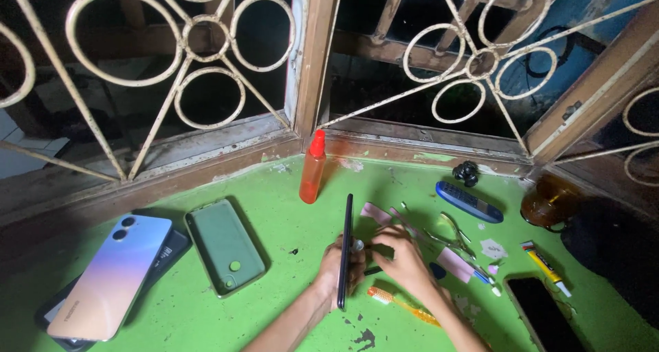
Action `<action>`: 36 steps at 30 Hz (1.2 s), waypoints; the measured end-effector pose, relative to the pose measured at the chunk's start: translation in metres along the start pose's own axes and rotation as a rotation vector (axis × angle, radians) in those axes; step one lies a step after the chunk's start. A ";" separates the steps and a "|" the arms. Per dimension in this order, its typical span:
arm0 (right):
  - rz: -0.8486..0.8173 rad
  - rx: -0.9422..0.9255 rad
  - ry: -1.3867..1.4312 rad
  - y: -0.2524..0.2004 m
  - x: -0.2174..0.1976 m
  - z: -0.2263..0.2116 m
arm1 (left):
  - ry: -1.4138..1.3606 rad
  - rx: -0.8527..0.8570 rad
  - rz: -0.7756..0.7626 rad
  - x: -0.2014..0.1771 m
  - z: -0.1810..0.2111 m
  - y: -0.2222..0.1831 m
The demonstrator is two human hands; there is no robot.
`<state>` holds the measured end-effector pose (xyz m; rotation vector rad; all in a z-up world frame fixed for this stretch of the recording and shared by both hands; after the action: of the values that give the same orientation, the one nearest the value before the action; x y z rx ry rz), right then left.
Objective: Cleaning adhesive residue from the back cover of a purple smartphone using a scraper tool and cleaning liquid.
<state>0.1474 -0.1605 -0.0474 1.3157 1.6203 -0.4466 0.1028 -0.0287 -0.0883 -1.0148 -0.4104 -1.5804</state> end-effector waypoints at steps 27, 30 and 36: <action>0.110 -0.043 0.683 -0.017 -0.036 -0.077 | 0.150 -0.073 0.051 0.012 0.012 -0.018; 0.192 -0.122 0.706 -0.023 -0.056 -0.090 | 0.064 -0.063 0.090 0.013 0.012 -0.019; 0.092 -0.353 0.785 -0.052 -0.061 -0.137 | 0.005 0.074 0.140 0.002 0.041 -0.014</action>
<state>0.0369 -0.1070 0.0530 1.3554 2.1236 0.4665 0.1060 0.0043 -0.0599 -0.9620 -0.3836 -1.4322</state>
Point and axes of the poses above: each hand's wrist, its own y-axis towards the middle knuckle, its own x-axis out of the palm, z = x × y, the point moved 8 cm from there along y, towards the middle knuckle, and after that the axes turned 3 degrees about x, right-handed, at the moved point
